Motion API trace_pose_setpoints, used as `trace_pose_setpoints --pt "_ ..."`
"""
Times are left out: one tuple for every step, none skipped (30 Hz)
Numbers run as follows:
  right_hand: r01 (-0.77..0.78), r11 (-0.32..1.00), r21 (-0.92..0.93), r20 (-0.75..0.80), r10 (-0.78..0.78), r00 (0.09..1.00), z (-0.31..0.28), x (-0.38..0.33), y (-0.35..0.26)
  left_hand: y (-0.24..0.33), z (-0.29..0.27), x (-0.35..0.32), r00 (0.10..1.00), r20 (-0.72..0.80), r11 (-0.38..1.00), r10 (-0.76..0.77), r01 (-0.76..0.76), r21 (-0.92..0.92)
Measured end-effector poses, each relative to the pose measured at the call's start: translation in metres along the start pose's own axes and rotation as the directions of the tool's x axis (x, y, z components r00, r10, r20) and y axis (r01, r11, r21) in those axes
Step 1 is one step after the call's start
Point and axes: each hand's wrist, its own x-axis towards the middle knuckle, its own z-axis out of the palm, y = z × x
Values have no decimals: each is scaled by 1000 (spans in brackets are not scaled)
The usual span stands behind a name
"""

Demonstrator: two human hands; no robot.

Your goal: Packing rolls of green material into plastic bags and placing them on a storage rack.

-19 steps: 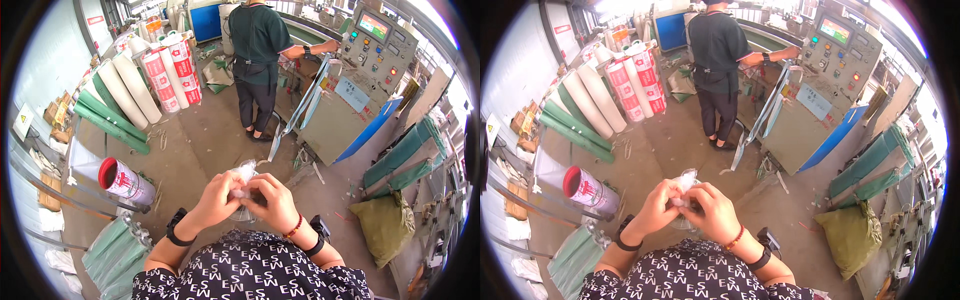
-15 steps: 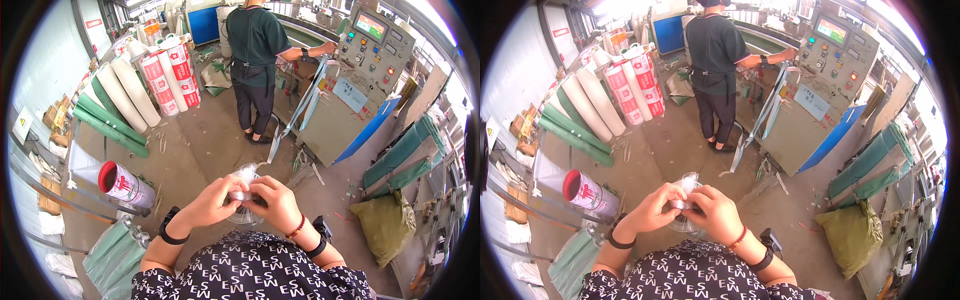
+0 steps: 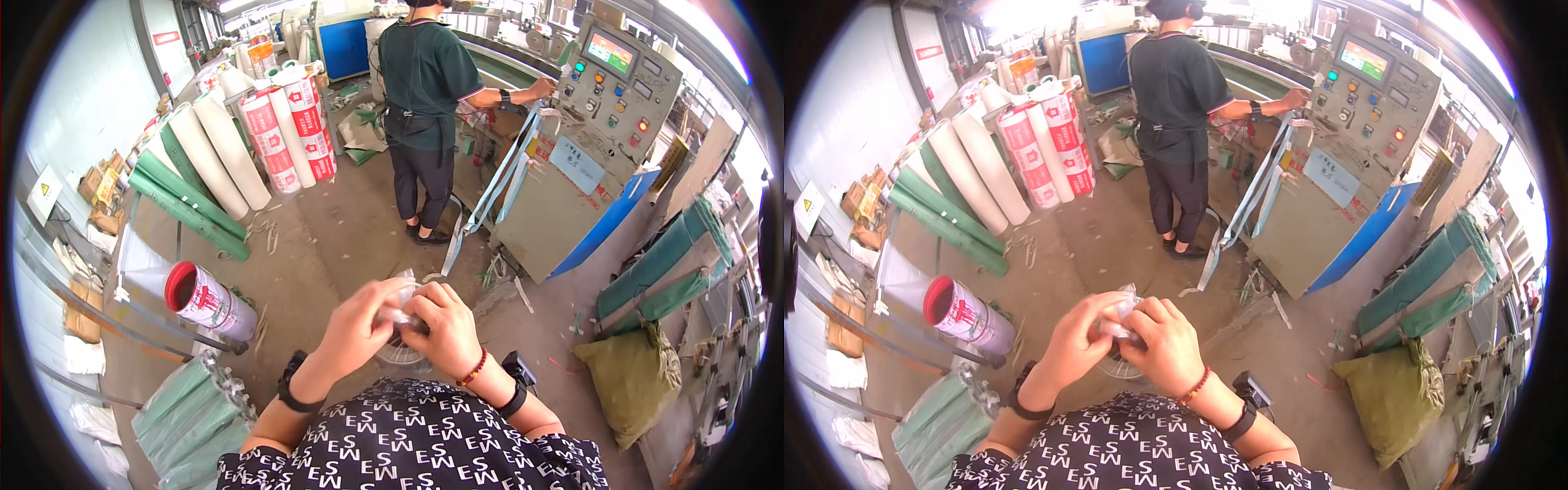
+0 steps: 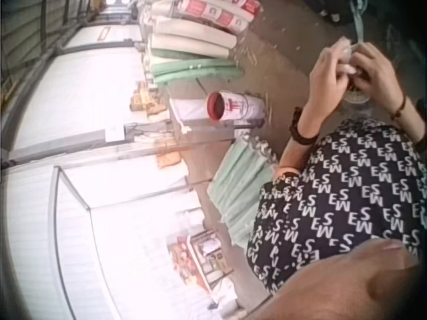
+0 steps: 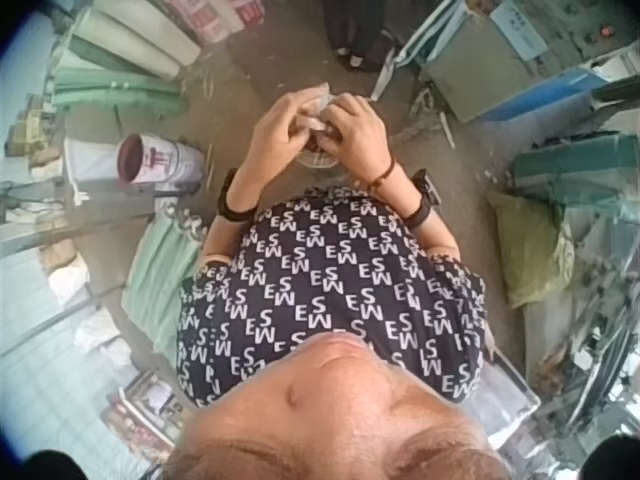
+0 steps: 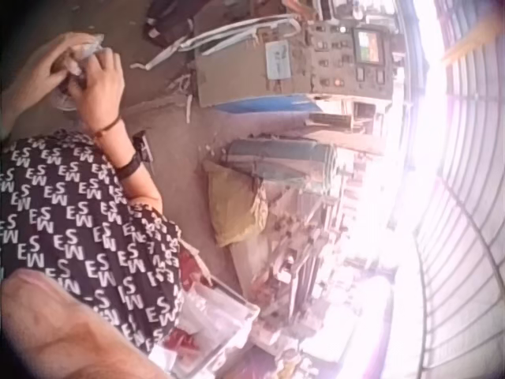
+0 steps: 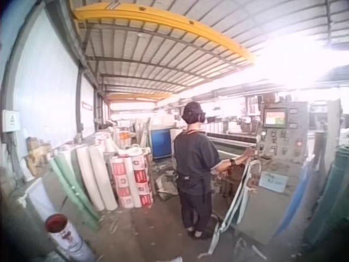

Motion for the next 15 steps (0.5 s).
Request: trace_pose_setpoints --pt "6 1000 4 5 -6 1000 0 -1 1 3 -1 10 979 -55 921 198 -166 353" --pt "9 1000 0 9 -9 1000 1 -3 2 4 -1 15 920 -35 695 391 -270 666" --pt "14 1000 -3 12 -14 1000 1 -3 4 3 1 14 919 -43 694 392 -265 669" --pt "22 1000 1 17 -22 1000 0 -4 5 2 4 13 934 -32 697 357 -243 674" --pt "15 1000 14 -14 -14 1000 -1 -4 6 1 6 12 947 -21 700 320 -221 679" --pt "3 1000 25 -47 -2 999 -2 -5 7 -2 11 10 947 -25 699 320 -219 681" --pt "7 1000 27 -45 -5 999 -4 -4 9 -6 17 6 932 -71 678 355 -204 706" --pt "2 1000 2 -57 -2 998 -6 -3 12 -10 23 3 913 -117 656 390 -187 731" --pt "-5 1000 -23 -70 4 998 -7 -3 14 -14 28 1 914 -119 656 388 -183 732" --pt "-4 1000 -20 -67 3 998 -7 -2 15 -19 33 0 891 -147 663 430 -201 722" --pt "-11 999 -51 -66 7 998 -8 -2 14 -22 37 -1 865 -176 668 470 -218 711" --pt "-12 996 -84 -62 7 998 -9 -1 15 -23 40 -1 863 -199 698 465 -220 682" --pt "-13 993 -116 -57 7 998 -10 0 16 -23 43 0 861 -208 700 465 -212 682" --pt "-5 994 -113 -49 0 999 -10 -1 18 -22 46 1 840 -227 694 493 -222 685" --pt "-16 999 -35 -63 14 998 -7 -2 21 -21 48 2 818 -244 689 520 -233 687"
